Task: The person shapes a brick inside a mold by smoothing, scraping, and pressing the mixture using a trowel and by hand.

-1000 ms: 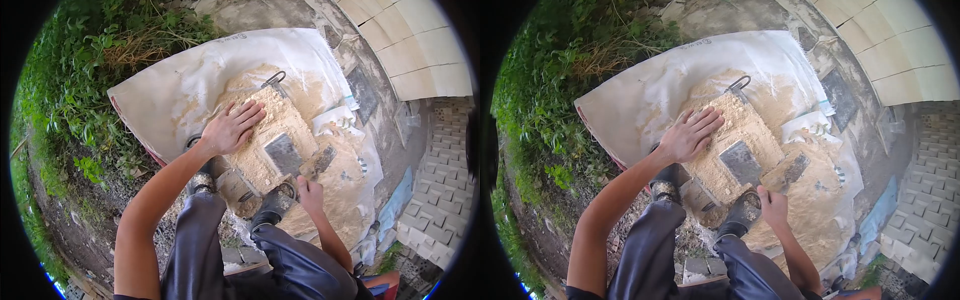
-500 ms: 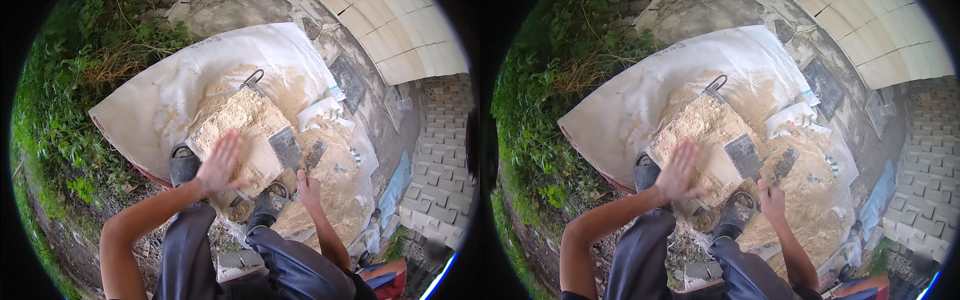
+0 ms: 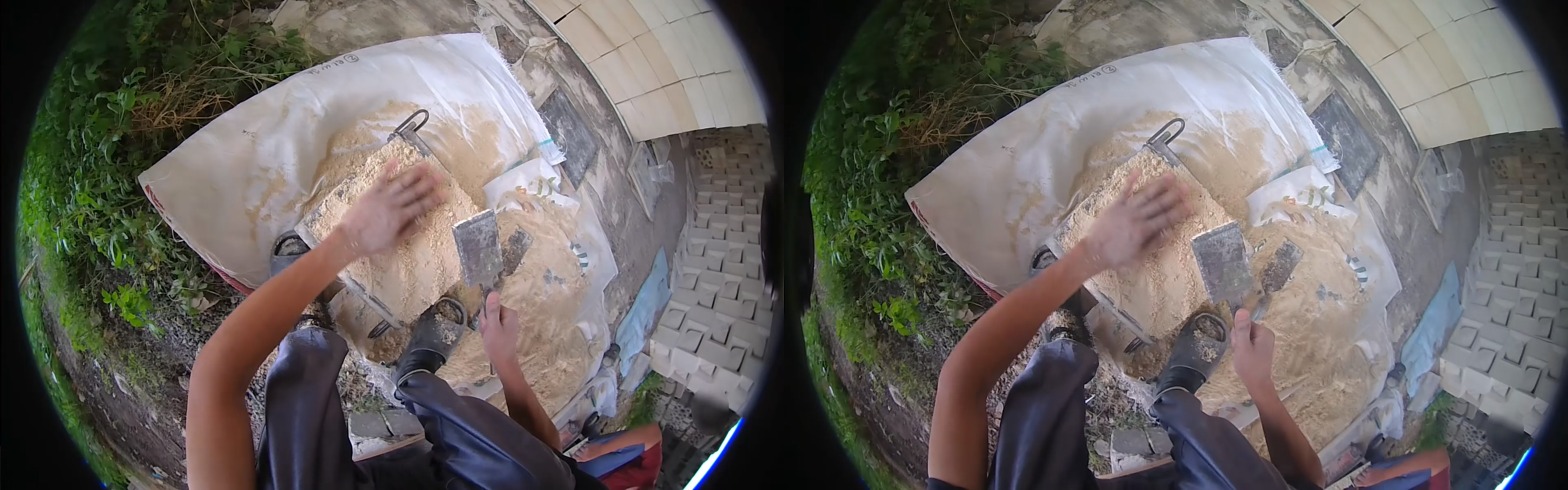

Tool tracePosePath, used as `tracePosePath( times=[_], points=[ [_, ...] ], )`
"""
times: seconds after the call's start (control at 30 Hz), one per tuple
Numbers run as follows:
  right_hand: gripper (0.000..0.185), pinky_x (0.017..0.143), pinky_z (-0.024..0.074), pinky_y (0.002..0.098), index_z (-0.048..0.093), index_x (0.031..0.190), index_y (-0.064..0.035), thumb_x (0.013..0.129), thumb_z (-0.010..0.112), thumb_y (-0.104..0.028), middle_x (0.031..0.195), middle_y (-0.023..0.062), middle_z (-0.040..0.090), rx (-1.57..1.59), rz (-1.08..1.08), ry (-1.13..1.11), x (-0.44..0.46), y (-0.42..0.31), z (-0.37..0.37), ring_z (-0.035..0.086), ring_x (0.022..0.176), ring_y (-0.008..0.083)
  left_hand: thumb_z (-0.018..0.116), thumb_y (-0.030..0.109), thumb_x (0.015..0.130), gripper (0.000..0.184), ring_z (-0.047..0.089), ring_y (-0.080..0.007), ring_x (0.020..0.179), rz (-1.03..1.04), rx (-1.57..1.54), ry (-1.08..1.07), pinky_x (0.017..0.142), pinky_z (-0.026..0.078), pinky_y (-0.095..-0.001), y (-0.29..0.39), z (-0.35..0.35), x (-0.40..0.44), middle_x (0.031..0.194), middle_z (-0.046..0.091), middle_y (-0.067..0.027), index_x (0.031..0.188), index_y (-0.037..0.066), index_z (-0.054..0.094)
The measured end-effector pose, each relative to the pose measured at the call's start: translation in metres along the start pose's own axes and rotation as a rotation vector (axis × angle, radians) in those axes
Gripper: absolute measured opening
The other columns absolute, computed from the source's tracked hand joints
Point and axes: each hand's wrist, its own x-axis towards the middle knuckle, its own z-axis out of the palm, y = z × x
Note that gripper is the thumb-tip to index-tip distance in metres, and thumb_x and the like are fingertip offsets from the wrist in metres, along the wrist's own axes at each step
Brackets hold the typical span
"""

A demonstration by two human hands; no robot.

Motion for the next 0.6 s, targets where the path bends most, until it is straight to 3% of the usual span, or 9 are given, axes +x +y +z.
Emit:
tracePosePath(
  times=[0.03,0.07,0.13,0.2,0.27,0.3,0.43,0.5,0.6],
  points=[
    [0.061,0.045,0.0275,0.0273,0.044,0.053,-0.0066,0.096,0.049,-0.049,0.051,-0.0034,0.039,0.022,-0.018,-0.022,-0.005,-0.01,0.001,0.035,0.049,0.0064,0.034,0.038,0.1,0.053,0.007,-0.0224,0.146,-0.118,-0.024,0.105,0.118,-0.001,-0.051,-0.009,-0.002,-0.004,0.157,0.018,-0.0015,0.149,0.02,0.028],
    [0.06,0.045,0.0278,0.0268,0.044,0.053,-0.0068,0.096,0.05,-0.048,0.051,-0.0037,0.04,0.047,-0.037,-0.042,-0.008,-0.018,0.003,0.035,0.049,0.006,0.034,0.038,0.1,0.053,0.007,-0.0224,0.146,-0.116,-0.026,0.101,0.118,-0.001,-0.051,-0.015,-0.004,-0.009,0.157,0.018,-0.0015,0.149,0.02,0.028],
    [0.062,0.045,0.0299,0.0293,0.046,0.053,-0.0045,0.096,0.049,-0.049,0.05,-0.001,0.041,0.01,-0.039,-0.051,-0.009,-0.033,0.018,0.037,0.048,0.0088,0.035,0.034,0.1,0.052,0.009,-0.0237,0.146,-0.356,-0.031,0.134,0.117,0.0,-0.0527,-0.022,-0.009,-0.018,0.157,0.018,-0.0022,0.148,0.016,0.029],
    [0.064,0.046,0.0321,0.0318,0.047,0.053,-0.0022,0.096,0.049,-0.05,0.049,0.0018,0.042,-0.031,-0.051,-0.059,0.001,-0.03,0.027,0.039,0.047,0.0116,0.037,0.03,0.1,0.051,0.01,-0.0259,0.146,-0.373,-0.054,0.153,0.117,0.004,-0.0531,-0.022,-0.007,-0.025,0.157,0.019,-0.004,0.147,0.012,0.029],
    [0.069,0.048,0.0357,0.0392,0.049,0.057,0.003,0.095,0.046,-0.055,0.047,0.0105,0.042,-0.449,-0.058,-0.183,0.028,0.001,0.038,0.043,0.044,0.021,0.036,0.028,0.1,0.051,0.012,-0.0272,0.145,-0.404,-0.094,0.149,0.118,0.01,-0.0487,-0.021,-0.009,-0.028,0.156,0.021,-0.0058,0.147,0.011,0.029],
    [0.071,0.051,0.0366,0.0437,0.05,0.061,0.0052,0.094,0.043,-0.058,0.048,0.0153,0.039,-0.508,-0.097,-0.147,0.029,-0.003,0.041,0.042,0.045,0.0274,0.036,0.028,0.1,0.051,0.012,-0.0272,0.145,-0.401,-0.086,0.16,0.118,0.01,-0.0487,-0.022,-0.01,-0.027,0.156,0.021,-0.0058,0.147,0.011,0.029],
    [0.07,0.051,0.0365,0.0431,0.051,0.059,0.0047,0.094,0.045,-0.056,0.048,0.0141,0.04,-0.537,-0.061,-0.132,0.022,-0.024,0.028,0.042,0.046,0.0259,0.037,0.025,0.099,0.05,0.018,-0.0294,0.143,-0.394,-0.165,0.173,0.117,0.017,-0.0419,-0.021,-0.012,-0.027,0.155,0.023,-0.0087,0.146,0.008,0.03],
    [0.071,0.052,0.0368,0.044,0.052,0.058,0.0057,0.094,0.046,-0.056,0.048,0.0169,0.043,-0.255,-0.144,-0.118,0.013,-0.022,0.025,0.044,0.046,0.0297,0.037,0.023,0.099,0.05,0.02,-0.0301,0.143,-0.407,-0.14,0.177,0.117,0.018,-0.0406,-0.021,-0.01,-0.027,0.154,0.024,-0.0094,0.146,0.007,0.03],
    [0.068,0.05,0.0362,0.0417,0.052,0.057,0.0055,0.094,0.05,-0.051,0.047,0.0142,0.043,-0.207,-0.165,-0.125,0.01,0.001,0.028,0.045,0.045,0.0251,0.035,0.025,0.1,0.05,0.019,-0.031,0.143,-0.376,-0.129,0.194,0.117,0.017,-0.0416,-0.021,-0.01,-0.029,0.154,0.024,-0.0109,0.145,0.005,0.03]
  ],
)
